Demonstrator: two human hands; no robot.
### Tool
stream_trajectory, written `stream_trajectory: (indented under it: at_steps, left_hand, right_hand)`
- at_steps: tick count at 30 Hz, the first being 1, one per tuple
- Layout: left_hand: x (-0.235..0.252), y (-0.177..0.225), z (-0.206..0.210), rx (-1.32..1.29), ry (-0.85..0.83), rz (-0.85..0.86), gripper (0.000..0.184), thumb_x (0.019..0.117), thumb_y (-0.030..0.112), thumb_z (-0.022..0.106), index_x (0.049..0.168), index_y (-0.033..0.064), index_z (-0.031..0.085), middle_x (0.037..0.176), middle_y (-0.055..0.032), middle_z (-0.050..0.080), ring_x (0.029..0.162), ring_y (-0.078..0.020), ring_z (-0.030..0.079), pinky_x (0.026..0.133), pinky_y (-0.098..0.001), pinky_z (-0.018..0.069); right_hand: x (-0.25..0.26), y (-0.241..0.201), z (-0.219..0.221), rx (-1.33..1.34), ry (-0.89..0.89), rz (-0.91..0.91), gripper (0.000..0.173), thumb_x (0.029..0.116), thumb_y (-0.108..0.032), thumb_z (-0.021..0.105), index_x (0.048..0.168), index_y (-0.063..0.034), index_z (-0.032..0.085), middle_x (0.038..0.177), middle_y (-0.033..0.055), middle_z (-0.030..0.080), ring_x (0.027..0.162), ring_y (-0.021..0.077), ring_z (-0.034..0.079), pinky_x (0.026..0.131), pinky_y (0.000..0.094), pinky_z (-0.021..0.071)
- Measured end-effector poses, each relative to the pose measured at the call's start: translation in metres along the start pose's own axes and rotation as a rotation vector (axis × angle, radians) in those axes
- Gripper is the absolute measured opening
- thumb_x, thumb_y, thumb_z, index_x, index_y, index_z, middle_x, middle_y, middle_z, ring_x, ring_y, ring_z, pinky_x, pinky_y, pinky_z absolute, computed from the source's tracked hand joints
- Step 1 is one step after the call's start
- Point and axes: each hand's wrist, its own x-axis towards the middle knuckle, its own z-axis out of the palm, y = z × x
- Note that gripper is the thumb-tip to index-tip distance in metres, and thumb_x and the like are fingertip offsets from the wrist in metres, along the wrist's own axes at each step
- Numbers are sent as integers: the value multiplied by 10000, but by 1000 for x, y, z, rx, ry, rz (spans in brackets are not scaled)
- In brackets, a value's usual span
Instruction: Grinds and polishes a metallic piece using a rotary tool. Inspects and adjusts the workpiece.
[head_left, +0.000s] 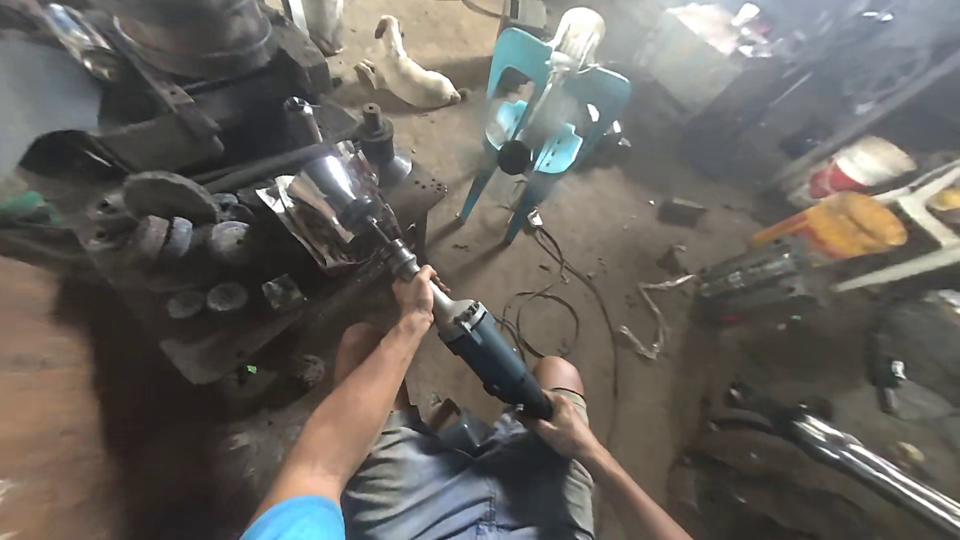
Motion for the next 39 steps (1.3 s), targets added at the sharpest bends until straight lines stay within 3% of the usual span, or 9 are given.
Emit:
stream_trajectory:
  at_steps: [5,11,14,17,22,28,34,39]
  left_hand:
    - [5,5,23,102,-8,-79,218,888,204,673,1051,72,615,740,-89,654,579,-217,653,546,-405,586]
    - [15,3,35,66,32,-67,153,926,125,660,1022,22,600,698,-95,647,541,-213,655,521,-382,601]
    - [6,3,25,70,19,-67,182,899,157,659,1041,58,603,716,-89,646,549,-215,649,522,-385,589]
    - [-3,1,9,64,-15,-37,172,891,203,664,1011,87,623,717,-76,650,563,-214,648,538,-393,585]
    - [-5,-1,-9,-25,38,23,97,889,105,641,940,32,602,663,-99,636,537,-231,644,535,-400,592]
    - [-2,-5,-17,-71,7,48,62,896,88,618,888,35,586,647,-96,621,535,-233,634,545,-409,587]
    - [-2,1,-5,11,2,-3,157,890,159,647,1007,63,605,713,-81,645,573,-222,652,552,-402,593]
    - [1,4,10,28,-31,-43,179,892,172,670,1033,80,612,712,-77,646,560,-208,648,530,-384,585]
  right_hand:
    - [4,-4,-9,67,-21,65,286,796,-381,789,970,-158,740,856,1,734,811,135,711,796,436,601]
    - [1,-11,-12,47,-14,94,293,803,-381,795,979,-154,738,855,5,729,810,131,705,798,426,591]
    - [0,-7,-10,41,-11,60,286,796,-412,793,931,-167,737,810,-17,723,763,111,700,760,413,595]
    - [-3,-3,-7,-18,-2,41,311,802,-451,786,949,-181,743,837,-21,726,805,119,704,795,434,595]
    - [-9,-5,-1,-93,11,-8,335,831,-453,764,1010,-170,746,885,4,736,859,142,710,834,457,585]
    - [-11,-3,5,-133,34,-26,353,842,-470,750,1038,-177,740,898,9,743,883,149,718,843,463,585]
    - [-3,-1,1,-27,20,-16,310,820,-436,783,994,-182,746,868,-24,735,834,107,707,817,421,597]
    - [4,3,-1,61,7,20,283,792,-407,808,946,-179,744,822,-27,732,775,111,706,771,417,605]
